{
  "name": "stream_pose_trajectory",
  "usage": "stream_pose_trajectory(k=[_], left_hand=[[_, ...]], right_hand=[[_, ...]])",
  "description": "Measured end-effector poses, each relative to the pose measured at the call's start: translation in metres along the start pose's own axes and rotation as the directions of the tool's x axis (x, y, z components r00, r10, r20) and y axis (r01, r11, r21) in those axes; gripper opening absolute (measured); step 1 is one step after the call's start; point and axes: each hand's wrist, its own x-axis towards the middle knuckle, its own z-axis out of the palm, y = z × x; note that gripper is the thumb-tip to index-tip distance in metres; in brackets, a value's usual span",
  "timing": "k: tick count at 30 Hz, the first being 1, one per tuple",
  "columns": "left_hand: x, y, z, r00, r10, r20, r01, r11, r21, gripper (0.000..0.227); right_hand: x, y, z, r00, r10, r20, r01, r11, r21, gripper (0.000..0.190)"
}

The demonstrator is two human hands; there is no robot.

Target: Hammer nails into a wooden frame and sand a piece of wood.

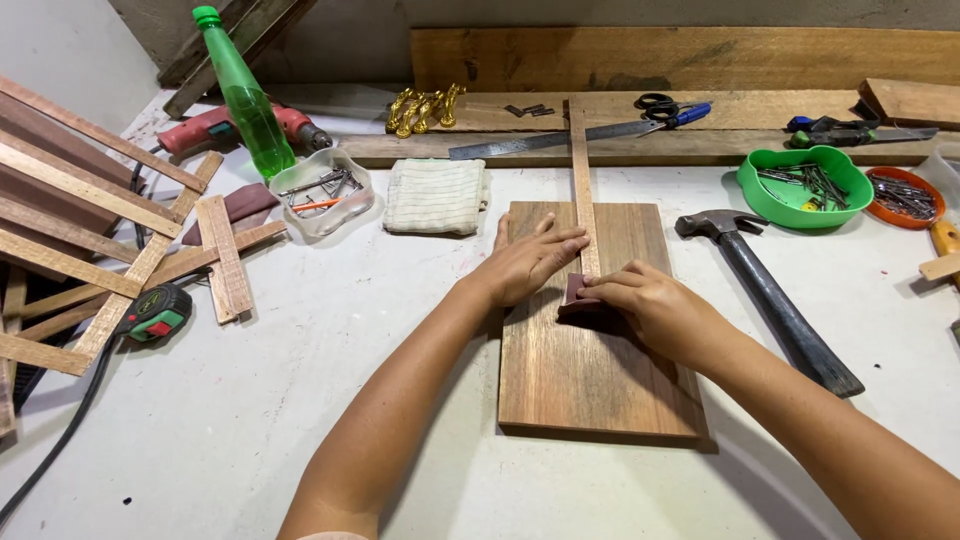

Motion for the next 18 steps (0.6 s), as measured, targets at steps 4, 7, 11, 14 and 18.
stream_pose_trajectory(k=[4, 7, 11, 14, 18], left_hand=[[0.001, -0.002, 0.0, 1.0, 0.011, -0.014, -0.011, 1.0, 0.007, 0.085], [0.002, -0.001, -0.001, 1.0, -0.004, -0.009, 0.004, 1.0, 0.005, 0.083], [0.003, -0.002, 0.001, 1.0, -0.026, -0.005, 0.026, 1.0, 0.001, 0.08], [0.002, 0.0, -0.001, 1.0, -0.028, -0.008, 0.028, 1.0, 0.004, 0.079], [0.001, 0.001, 0.002, 1.0, -0.011, -0.026, 0.011, 1.0, 0.026, 0.077]], right_hand=[[0.024, 0.016, 0.001, 1.0, -0.002, -0.028, 0.002, 1.0, -0.001, 0.037], [0.03, 0.019, 0.003, 0.998, -0.005, -0.058, 0.004, 1.0, -0.014, 0.041], [0.02, 0.01, 0.005, 0.998, 0.008, -0.066, -0.009, 1.0, -0.024, 0.046], [0.003, -0.006, 0.001, 0.998, 0.013, -0.054, -0.013, 1.0, 0.0, 0.047], [-0.011, -0.016, -0.008, 0.999, 0.049, 0.018, -0.049, 0.999, 0.016, 0.051]])
